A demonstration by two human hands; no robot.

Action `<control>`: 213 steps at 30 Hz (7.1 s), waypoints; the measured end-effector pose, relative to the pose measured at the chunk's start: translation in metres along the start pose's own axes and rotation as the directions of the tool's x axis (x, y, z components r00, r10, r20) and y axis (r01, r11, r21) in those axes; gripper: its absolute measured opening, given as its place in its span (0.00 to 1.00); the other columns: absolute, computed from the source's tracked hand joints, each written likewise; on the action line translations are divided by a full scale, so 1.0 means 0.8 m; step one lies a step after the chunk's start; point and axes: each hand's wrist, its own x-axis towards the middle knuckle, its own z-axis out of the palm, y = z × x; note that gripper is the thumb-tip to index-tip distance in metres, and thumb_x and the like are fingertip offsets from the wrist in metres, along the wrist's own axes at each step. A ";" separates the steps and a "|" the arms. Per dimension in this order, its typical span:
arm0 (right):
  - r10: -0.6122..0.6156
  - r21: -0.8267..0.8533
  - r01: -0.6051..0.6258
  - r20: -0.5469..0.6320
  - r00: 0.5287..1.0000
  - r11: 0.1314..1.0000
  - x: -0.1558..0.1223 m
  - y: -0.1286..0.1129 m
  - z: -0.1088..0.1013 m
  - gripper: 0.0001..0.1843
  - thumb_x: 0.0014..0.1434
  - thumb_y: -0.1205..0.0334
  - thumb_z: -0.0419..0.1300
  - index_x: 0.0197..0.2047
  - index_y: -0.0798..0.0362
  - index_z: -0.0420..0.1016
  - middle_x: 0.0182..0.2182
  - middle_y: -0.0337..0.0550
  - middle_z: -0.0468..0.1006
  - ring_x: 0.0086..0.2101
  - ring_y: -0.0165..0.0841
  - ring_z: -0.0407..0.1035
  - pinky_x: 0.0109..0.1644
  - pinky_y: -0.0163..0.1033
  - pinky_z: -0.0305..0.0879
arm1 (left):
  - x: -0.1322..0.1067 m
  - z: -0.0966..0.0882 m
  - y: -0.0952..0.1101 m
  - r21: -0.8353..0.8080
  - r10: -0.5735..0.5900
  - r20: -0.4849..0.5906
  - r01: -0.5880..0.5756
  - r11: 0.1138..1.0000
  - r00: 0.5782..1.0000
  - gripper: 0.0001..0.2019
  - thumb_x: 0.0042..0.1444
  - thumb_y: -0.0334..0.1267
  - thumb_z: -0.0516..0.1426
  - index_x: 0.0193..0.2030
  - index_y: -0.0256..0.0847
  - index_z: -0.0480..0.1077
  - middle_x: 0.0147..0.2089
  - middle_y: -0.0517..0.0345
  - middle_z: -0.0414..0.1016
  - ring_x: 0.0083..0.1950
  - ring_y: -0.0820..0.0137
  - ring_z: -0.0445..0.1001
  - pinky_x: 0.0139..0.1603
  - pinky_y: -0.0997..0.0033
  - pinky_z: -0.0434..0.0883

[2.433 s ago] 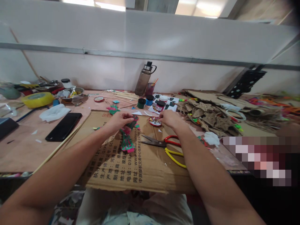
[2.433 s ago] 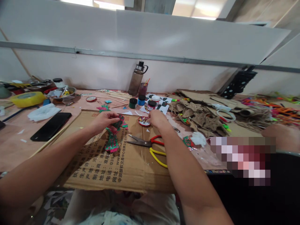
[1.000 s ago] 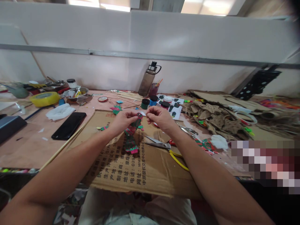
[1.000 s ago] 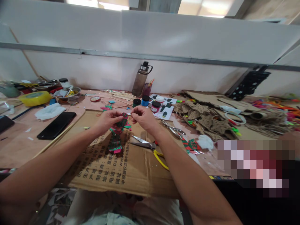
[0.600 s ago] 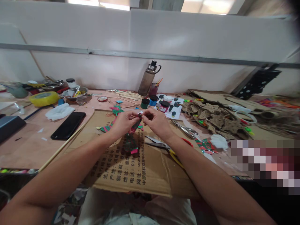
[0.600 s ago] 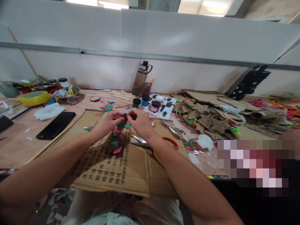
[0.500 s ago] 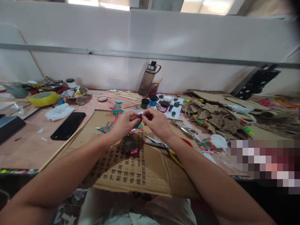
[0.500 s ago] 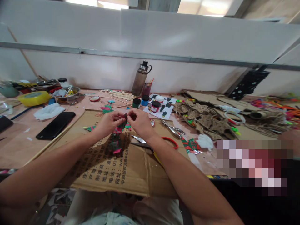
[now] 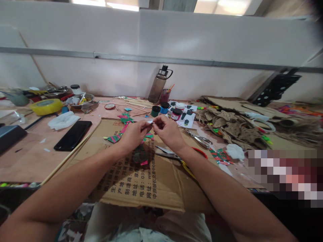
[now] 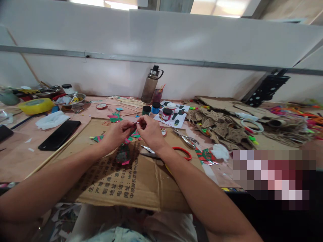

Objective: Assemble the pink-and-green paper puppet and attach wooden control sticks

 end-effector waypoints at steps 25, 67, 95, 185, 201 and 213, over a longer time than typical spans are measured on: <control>0.108 0.255 -0.134 0.113 0.988 0.958 0.003 -0.002 -0.005 0.16 0.53 0.50 0.63 0.39 0.52 0.71 0.28 0.39 0.76 0.26 0.30 0.72 0.31 0.37 0.70 | 0.000 -0.002 -0.001 -0.182 -0.042 0.074 0.055 0.982 0.996 0.12 0.60 0.40 0.53 0.41 0.37 0.76 0.32 0.59 0.77 0.26 0.76 0.69 0.29 0.78 0.66; 0.393 0.423 -0.464 0.247 0.886 0.779 0.025 0.037 -0.038 0.21 0.41 0.47 0.70 0.30 0.52 0.70 0.27 0.36 0.74 0.25 0.25 0.66 0.31 0.34 0.67 | 0.017 -0.032 -0.050 0.309 -0.114 0.438 -0.030 0.951 0.892 0.07 0.47 0.35 0.63 0.35 0.40 0.79 0.36 0.53 0.80 0.36 0.65 0.74 0.35 0.73 0.65; -0.088 0.131 0.030 0.461 0.883 0.991 0.018 0.019 -0.029 0.09 0.55 0.59 0.59 0.35 0.54 0.75 0.31 0.41 0.77 0.32 0.31 0.69 0.39 0.38 0.64 | 0.021 -0.040 -0.058 0.012 0.002 0.522 -0.010 1.000 0.853 0.12 0.58 0.43 0.53 0.41 0.37 0.73 0.37 0.57 0.76 0.37 0.70 0.71 0.38 0.74 0.65; -0.060 0.184 -0.021 0.422 0.905 0.983 0.012 0.033 -0.001 0.09 0.48 0.62 0.65 0.34 0.52 0.71 0.30 0.37 0.74 0.31 0.30 0.67 0.38 0.39 0.65 | 0.018 -0.008 -0.058 -0.277 -0.033 0.234 0.099 0.956 0.972 0.07 0.51 0.33 0.59 0.36 0.37 0.78 0.36 0.58 0.80 0.36 0.72 0.75 0.41 0.74 0.72; -0.031 0.171 -0.049 0.437 0.899 0.984 0.014 0.031 -0.003 0.05 0.47 0.65 0.59 0.31 0.53 0.70 0.29 0.38 0.71 0.31 0.30 0.64 0.38 0.38 0.63 | 0.017 -0.007 -0.063 -0.301 0.013 0.249 0.064 0.951 0.968 0.08 0.53 0.36 0.59 0.35 0.36 0.78 0.36 0.56 0.79 0.35 0.73 0.74 0.38 0.75 0.69; -0.106 0.113 0.066 0.400 0.910 0.991 0.013 0.034 -0.003 0.06 0.48 0.68 0.54 0.31 0.53 0.70 0.29 0.38 0.71 0.32 0.32 0.64 0.39 0.38 0.60 | 0.015 -0.003 -0.063 -0.193 0.142 0.147 -0.113 0.975 0.979 0.07 0.54 0.34 0.59 0.36 0.39 0.79 0.37 0.58 0.81 0.38 0.72 0.77 0.42 0.75 0.70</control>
